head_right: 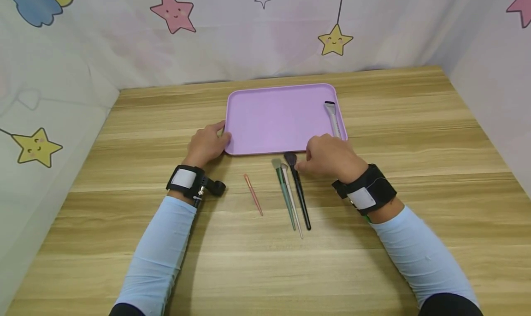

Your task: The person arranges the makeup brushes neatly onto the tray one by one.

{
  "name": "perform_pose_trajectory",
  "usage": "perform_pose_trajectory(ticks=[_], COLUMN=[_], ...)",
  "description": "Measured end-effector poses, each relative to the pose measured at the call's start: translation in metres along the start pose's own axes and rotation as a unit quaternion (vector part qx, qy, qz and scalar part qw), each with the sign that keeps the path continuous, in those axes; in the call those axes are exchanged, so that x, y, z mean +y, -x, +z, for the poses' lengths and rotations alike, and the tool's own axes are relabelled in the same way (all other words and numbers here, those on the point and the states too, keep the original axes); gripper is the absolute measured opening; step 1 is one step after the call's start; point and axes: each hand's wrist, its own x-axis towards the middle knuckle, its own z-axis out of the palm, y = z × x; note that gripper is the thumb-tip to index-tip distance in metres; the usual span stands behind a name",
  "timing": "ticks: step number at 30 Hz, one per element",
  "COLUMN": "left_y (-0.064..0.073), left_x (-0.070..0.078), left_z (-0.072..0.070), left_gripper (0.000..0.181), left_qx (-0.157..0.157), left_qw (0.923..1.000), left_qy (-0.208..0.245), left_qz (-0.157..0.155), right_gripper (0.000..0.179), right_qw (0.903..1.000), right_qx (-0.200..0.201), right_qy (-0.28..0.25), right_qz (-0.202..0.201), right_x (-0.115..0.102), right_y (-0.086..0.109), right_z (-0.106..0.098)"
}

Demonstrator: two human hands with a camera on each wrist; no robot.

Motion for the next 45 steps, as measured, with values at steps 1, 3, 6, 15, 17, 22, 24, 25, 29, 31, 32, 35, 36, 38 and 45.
perform_pose_trajectory(ticks=[1,3,6,15,17,22,24,25,29,31,32,35,36,38,45], left_y=[0.000,0.000,0.000,-0.001,-0.001,0.000,0.000,0.000,0.001,0.001,0.001,0.000,0.000,0.000,0.000], left_x=[0.000,0.000,-0.001,0.000,0.000,0.001,0.001,0.001,0.001,0.001,0.001,0.001,0.001,0.001,0.000], left_z=[0.000,0.000,0.000,0.000,-0.001,-0.001,-0.001,-0.001,-0.001,-0.001,-0.001,-0.001,-0.001,-0.001,0.001], left_gripper=[0.057,0.057,0.057,0.057,0.057,0.057,0.057,0.057,0.057,0.057,0.057,0.057,0.057,0.057,0.057], left_qx=[0.001,0.003,0.005,0.001,0.001,0.001,0.001,0.001,0.001,0.000,0.000,0.000,0.000,0.000,-0.001], left_qw=[1.0000,1.0000,1.0000,1.0000,1.0000,1.0000,1.0000,1.0000,1.0000,1.0000,1.0000,1.0000,1.0000,1.0000,1.0000], left_qy=[0.001,0.003,0.003,0.005,0.005,0.005,0.005,0.004,0.004,0.003,0.004,0.004,0.004,0.004,0.003], left_qz=[0.001,0.002,0.003,0.000,0.001,0.003,0.003,0.003,0.002,0.001,0.001,0.001,0.001,0.001,0.002], right_gripper=[0.038,0.038,0.037,0.034,0.035,0.036,0.036,0.035,0.034,0.035,0.035,0.036,0.037,0.037,0.032], right_qw=[1.0000,1.0000,0.9999,0.9996,0.9994,0.9987,0.9985,0.9984,0.9979,0.9976,0.9974,0.9972,0.9970,0.9967,0.9960], right_qx=[-0.002,-0.004,-0.007,-0.017,-0.025,-0.046,-0.051,-0.052,-0.056,-0.059,-0.060,-0.063,-0.064,-0.068,-0.082], right_qy=[0.000,-0.001,-0.003,0.003,0.004,0.008,0.007,0.008,0.008,0.009,0.009,0.011,0.010,0.011,0.007], right_qz=[-0.001,-0.004,-0.011,-0.024,-0.025,-0.021,-0.019,-0.020,-0.030,-0.035,-0.039,-0.040,-0.042,-0.043,-0.032], right_x=[0.000,-0.001,-0.003,-0.005,-0.006,-0.007,-0.008,-0.008,-0.009,-0.010,-0.010,-0.011,-0.011,-0.011,-0.011], right_y=[0.000,0.001,0.002,0.004,0.004,0.004,0.004,0.003,0.003,0.003,0.002,0.001,0.001,0.000,0.001], right_z=[0.000,0.000,0.000,0.003,0.003,0.006,0.007,0.007,0.009,0.011,0.011,0.013,0.014,0.014,0.014])
